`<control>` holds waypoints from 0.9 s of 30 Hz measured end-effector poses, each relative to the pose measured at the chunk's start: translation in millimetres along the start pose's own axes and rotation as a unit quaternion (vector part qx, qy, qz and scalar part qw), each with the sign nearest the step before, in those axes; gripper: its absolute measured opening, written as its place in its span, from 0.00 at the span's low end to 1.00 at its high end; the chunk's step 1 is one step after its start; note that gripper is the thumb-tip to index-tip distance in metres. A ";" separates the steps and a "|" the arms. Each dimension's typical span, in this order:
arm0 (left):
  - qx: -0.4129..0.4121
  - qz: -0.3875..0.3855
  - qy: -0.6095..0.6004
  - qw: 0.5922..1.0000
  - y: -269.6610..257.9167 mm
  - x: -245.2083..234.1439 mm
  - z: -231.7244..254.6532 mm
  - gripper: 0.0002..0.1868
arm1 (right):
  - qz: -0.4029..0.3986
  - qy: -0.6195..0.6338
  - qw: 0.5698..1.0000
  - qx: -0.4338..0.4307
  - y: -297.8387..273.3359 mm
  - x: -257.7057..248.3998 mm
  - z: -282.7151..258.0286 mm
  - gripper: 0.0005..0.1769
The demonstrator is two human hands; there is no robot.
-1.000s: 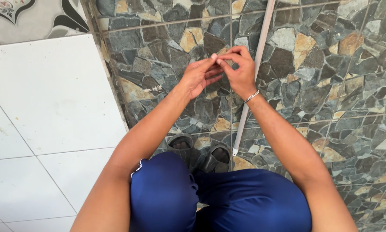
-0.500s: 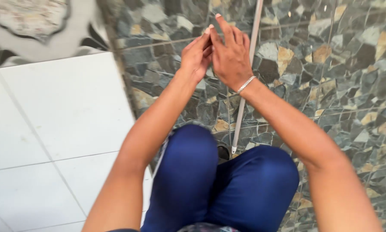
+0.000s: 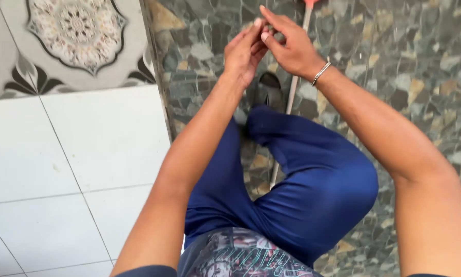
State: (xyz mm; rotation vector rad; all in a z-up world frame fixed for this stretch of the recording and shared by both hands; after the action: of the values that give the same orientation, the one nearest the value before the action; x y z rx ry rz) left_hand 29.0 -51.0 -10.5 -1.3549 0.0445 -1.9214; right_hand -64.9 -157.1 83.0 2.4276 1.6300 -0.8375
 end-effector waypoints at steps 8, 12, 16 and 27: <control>0.026 0.116 0.032 0.992 112.2 -53.3 15.1 0.12 | 0.092 -0.058 0.993 0.041 157.1 -17.2 82.6 0.29; 0.023 0.146 0.041 0.988 170.1 -72.0 8.4 0.11 | 0.210 -0.190 0.959 -0.032 240.9 -22.0 156.8 0.23; 0.022 0.144 0.052 0.988 202.0 -72.7 15.3 0.10 | 0.213 -0.145 0.962 -0.091 311.8 -29.8 167.5 0.29; -0.029 0.165 0.056 0.984 230.0 -82.3 26.8 0.10 | 0.311 -0.127 0.942 -0.027 389.7 -8.6 227.0 0.03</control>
State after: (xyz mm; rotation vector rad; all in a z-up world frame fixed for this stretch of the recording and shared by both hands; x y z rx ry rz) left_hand 191.5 -153.1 -164.0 -1.1893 0.3610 -1.7227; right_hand 188.6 -413.7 -187.9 2.4332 0.7119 -0.9114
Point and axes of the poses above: each hand's wrist, its own y-axis towards the middle knuckle, its own x-axis out of the palm, z = x × y, the point moved 2 cm from there along y, towards the middle knuckle, and after that the axes turned 10 degrees about x, right-handed, at the moved point
